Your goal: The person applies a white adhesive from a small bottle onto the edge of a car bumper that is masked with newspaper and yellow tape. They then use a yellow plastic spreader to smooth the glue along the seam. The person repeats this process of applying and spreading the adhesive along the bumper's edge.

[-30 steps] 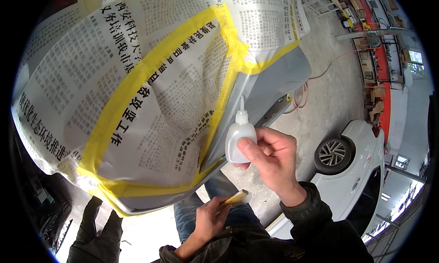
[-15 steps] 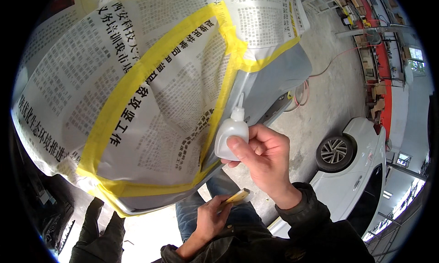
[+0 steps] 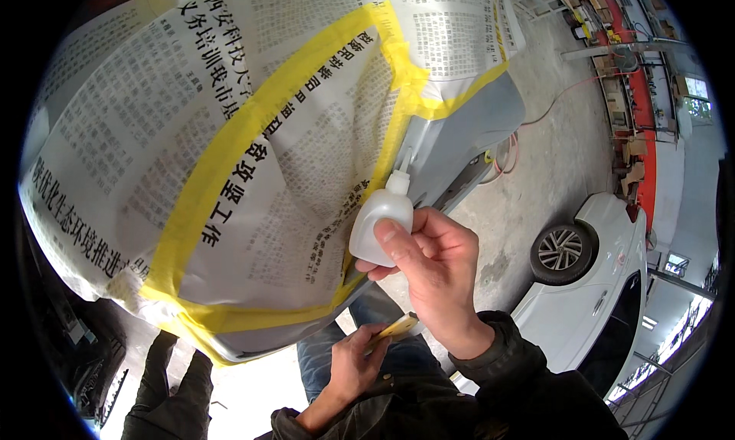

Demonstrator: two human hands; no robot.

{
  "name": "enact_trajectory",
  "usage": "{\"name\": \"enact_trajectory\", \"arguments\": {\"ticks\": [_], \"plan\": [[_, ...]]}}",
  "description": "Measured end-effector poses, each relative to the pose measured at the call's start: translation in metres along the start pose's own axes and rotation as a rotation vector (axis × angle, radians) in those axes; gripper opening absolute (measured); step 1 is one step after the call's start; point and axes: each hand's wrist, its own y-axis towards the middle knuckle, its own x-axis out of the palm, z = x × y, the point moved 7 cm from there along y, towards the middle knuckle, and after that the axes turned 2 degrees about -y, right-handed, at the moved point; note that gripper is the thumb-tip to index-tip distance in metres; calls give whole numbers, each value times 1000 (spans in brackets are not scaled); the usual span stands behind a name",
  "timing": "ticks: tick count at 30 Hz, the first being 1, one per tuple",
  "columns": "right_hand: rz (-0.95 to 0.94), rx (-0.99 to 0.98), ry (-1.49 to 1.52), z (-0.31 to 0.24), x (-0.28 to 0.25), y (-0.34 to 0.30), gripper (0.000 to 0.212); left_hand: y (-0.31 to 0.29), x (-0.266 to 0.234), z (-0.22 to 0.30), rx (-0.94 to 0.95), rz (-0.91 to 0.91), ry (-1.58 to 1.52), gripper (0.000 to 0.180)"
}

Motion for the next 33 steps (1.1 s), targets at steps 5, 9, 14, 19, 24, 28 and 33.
{"name": "enact_trajectory", "arguments": {"ticks": [5, 9, 14, 19, 24, 28, 33], "plan": [[32, -19, 65, 1, 3, -1, 21, 0, -2, -2, 35, -4, 0, 19], [45, -18, 87, 2, 5, -2, 21, -1, -5, -2, 25, -10, 22, 19], [67, -7, 81, 2, 6, -2, 22, 1, -7, 1, 12, -23, 22, 19], [78, -3, 85, 2, 7, -2, 22, 1, -9, 3, 22, -25, 29, 19], [99, 16, 107, 4, 8, -3, 23, 1, -8, 1, -9, -26, 12, 19], [154, 17, 83, 5, 11, -6, 25, 2, -8, 0, 24, -27, 32, 19], [172, 23, 78, 6, 12, -8, 24, 3, -10, 5, 45, -48, 64, 18]]}}
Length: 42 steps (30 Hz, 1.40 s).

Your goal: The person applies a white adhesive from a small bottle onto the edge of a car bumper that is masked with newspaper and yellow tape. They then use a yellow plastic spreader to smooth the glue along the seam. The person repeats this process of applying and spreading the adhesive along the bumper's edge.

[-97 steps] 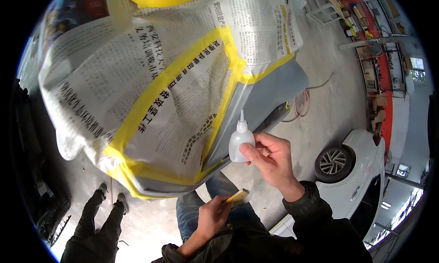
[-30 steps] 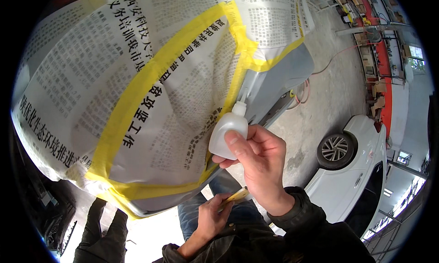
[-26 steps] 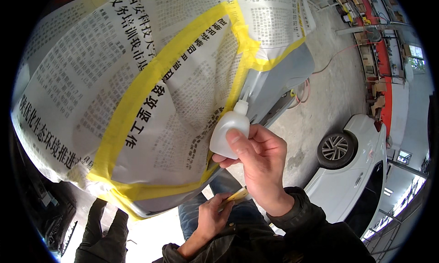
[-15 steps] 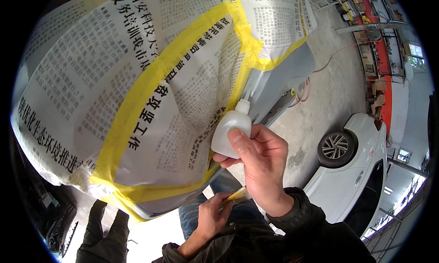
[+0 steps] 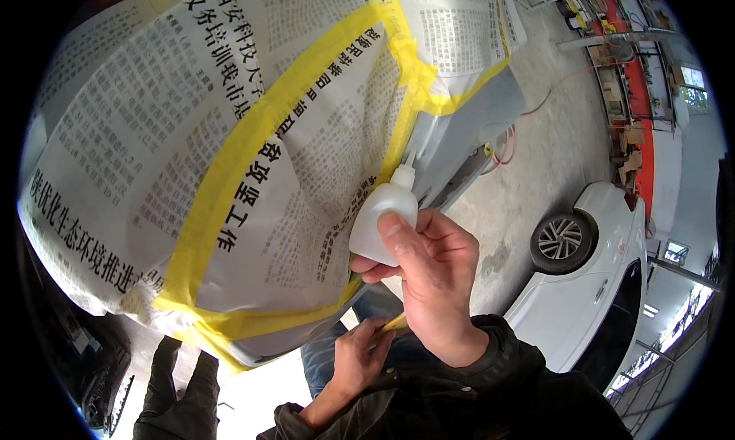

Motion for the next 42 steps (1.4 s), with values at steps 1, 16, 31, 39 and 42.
{"name": "enact_trajectory", "arguments": {"ticks": [1, 16, 31, 39, 42], "plan": [[2, -2, -4, 0, -1, 0, 24, 0, 0, 1, 5, -5, 6, 18], [51, -42, -32, -5, 3, -2, 28, 2, -4, 3, -32, -37, -20, 19], [40, -37, -23, -1, 2, 4, 26, 3, -3, -3, -29, -32, -30, 19], [46, -19, 31, -1, 1, 2, 23, 3, -5, -2, -17, -14, -31, 19], [32, -25, 30, -1, -1, 1, 22, 3, -4, -5, -8, -16, -50, 19]]}}
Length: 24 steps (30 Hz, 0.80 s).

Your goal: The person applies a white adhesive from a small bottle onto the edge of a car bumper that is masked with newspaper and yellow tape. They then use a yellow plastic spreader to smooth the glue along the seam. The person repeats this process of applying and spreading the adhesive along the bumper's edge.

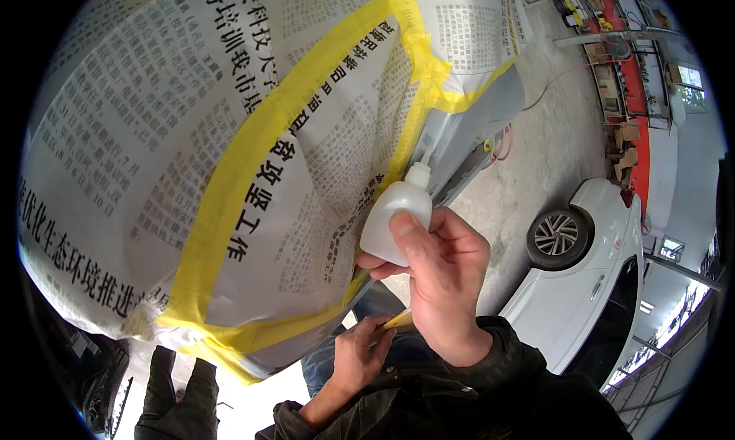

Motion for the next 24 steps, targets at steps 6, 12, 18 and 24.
{"name": "enact_trajectory", "arguments": {"ticks": [6, 12, 18, 24], "plan": [[-19, -22, 21, 0, 1, 0, 21, 1, 2, 1, -20, 2, -3, 18], [-39, -42, -21, 0, 2, 8, 21, 1, 1, -2, -17, 16, 2, 18], [-29, -1, 10, 5, 1, 5, 21, 1, 3, -3, -18, 18, 4, 19], [-62, -25, 21, 2, -4, 1, 19, 1, 5, -3, -31, 24, 18, 19]]}}
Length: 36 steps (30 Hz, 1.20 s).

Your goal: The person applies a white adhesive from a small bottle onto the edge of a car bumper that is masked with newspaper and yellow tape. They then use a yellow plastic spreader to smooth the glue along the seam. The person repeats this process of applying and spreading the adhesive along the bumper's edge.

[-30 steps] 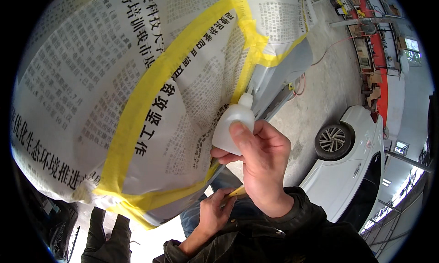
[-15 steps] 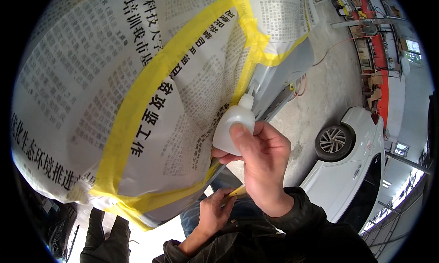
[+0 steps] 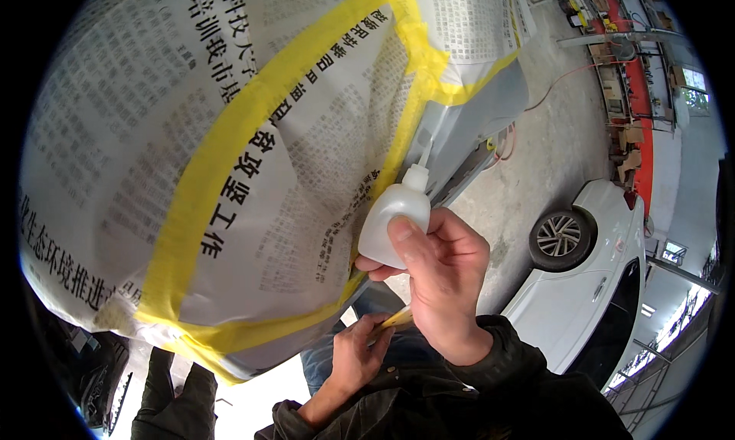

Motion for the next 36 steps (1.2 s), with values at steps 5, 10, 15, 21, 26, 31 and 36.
{"name": "enact_trajectory", "arguments": {"ticks": [5, 10, 15, 21, 26, 31, 36], "plan": [[-45, -13, 19, 0, -5, 0, 17, 0, 4, -1, -4, 1, -18, 18], [-67, -4, -62, 7, -15, -4, 22, -1, 3, 2, 10, 30, -13, 17], [-133, -41, -274, 10, -56, -12, 26, -6, -6, 8, 76, 116, 5, 20], [-181, -101, -305, -17, -108, -18, 25, 1, -11, 61, 234, 61, -119, 19], [-411, -229, -580, -17, -105, -33, 18, 5, -8, 113, 500, -78, -163, 22], [-555, -207, -472, 15, -111, -50, 21, -11, 7, 110, 538, -141, -142, 25], [-275, 23, -303, 10, -126, -52, 25, -17, 20, 132, 547, -189, -80, 30]]}}
